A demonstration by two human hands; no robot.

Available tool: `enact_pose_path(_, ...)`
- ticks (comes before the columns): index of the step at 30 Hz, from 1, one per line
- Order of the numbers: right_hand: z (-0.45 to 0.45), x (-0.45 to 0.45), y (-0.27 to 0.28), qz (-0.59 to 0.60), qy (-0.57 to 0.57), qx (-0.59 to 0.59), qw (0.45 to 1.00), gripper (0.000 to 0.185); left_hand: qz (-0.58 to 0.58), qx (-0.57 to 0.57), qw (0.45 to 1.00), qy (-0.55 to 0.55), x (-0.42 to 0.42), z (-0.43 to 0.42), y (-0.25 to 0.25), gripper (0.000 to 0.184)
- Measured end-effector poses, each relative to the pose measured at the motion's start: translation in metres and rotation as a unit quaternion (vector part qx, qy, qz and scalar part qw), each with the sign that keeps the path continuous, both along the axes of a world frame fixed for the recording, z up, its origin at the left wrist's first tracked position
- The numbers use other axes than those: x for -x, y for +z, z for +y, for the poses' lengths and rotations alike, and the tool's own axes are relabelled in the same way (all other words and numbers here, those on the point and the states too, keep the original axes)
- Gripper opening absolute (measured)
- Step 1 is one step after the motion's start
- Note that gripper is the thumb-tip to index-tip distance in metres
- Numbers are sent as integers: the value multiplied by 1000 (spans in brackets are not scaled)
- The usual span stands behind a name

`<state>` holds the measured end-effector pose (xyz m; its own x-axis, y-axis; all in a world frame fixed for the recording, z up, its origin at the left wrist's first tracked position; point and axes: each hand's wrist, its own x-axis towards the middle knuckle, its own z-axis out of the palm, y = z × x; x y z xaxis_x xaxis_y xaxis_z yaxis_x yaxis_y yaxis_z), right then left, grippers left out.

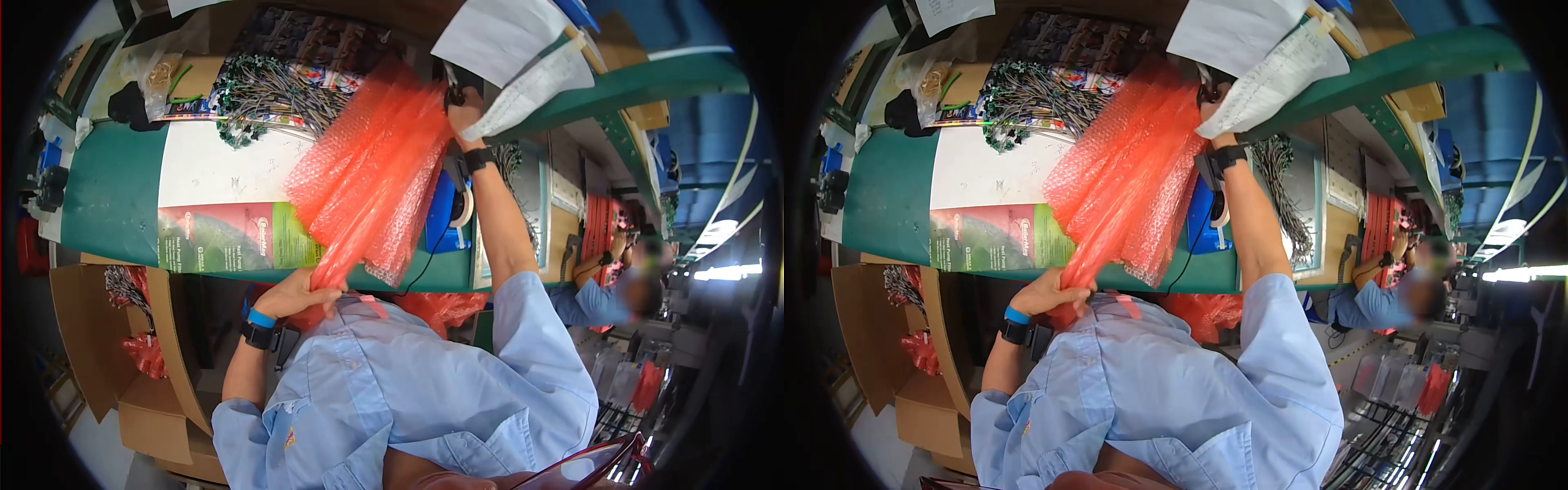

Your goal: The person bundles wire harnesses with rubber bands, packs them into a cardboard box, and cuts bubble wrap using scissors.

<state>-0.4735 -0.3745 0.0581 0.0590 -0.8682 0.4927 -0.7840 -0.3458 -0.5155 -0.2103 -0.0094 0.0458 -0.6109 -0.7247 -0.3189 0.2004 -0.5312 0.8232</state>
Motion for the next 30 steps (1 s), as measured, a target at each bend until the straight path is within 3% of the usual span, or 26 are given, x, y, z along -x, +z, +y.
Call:
enact_pose_path(2, -13, -14, 10, 11, -76, -73, 994, 31, 19, -36, 998, 51, 8, -13, -6, 27)
enact_pose_path(4, -32, -16, -10, 1, -122, -33, 992, 29, -56, -46, 982, 174, 20, -28, -32, 33)
enact_pose_path(7, -73, 9, -73, -84, -77, -5, 993, 29, -121, -24, 973, 195, 18, -36, -52, 35)
enact_pose_path(8, -55, -11, -57, -107, -157, -88, 978, 27, -140, -6, 972, 189, 15, -36, -59, 34)
enact_pose_path(10, -56, -16, -79, -319, -65, -123, 938, 28, -95, -32, 975, 199, 9, -33, -68, 30)
enact_pose_path(11, -61, -14, -98, -323, -73, -143, 933, 16, -54, -53, 976, 202, 7, -32, -70, 26)
enact_pose_path(15, -75, 1, -136, -407, -48, -107, 906, 25, 1, -124, 961, 246, 6, -23, -75, 27)
enact_pose_path(17, -73, 2, -134, -407, -56, -113, 905, 24, 78, -166, 944, 275, 5, -18, -81, 28)
enact_pose_path(21, -69, 1, -130, -421, -50, -133, 896, 19, 15, -165, 952, 258, 5, -21, -77, 34)
enact_pose_path(23, -68, 4, -126, -399, -90, -142, 901, 15, -256, -18, 938, 232, 9, -26, -61, 41)
enact_pose_path(25, -65, 6, -117, -375, -129, -151, 906, 14, -283, -5, 928, 242, 13, -31, -51, 44)
enact_pose_path(27, -54, 6, -97, -273, -109, -139, 946, 24, -307, 8, 917, 253, 13, -30, -51, 46)
enact_pose_path(28, -47, 9, -90, -254, -79, -153, 952, 20, -306, 16, 916, 260, 14, -29, -57, 46)
enact_pose_path(30, 6, -16, -39, -96, -126, -110, 981, 17, -305, 27, 914, 266, 14, -26, -64, 45)
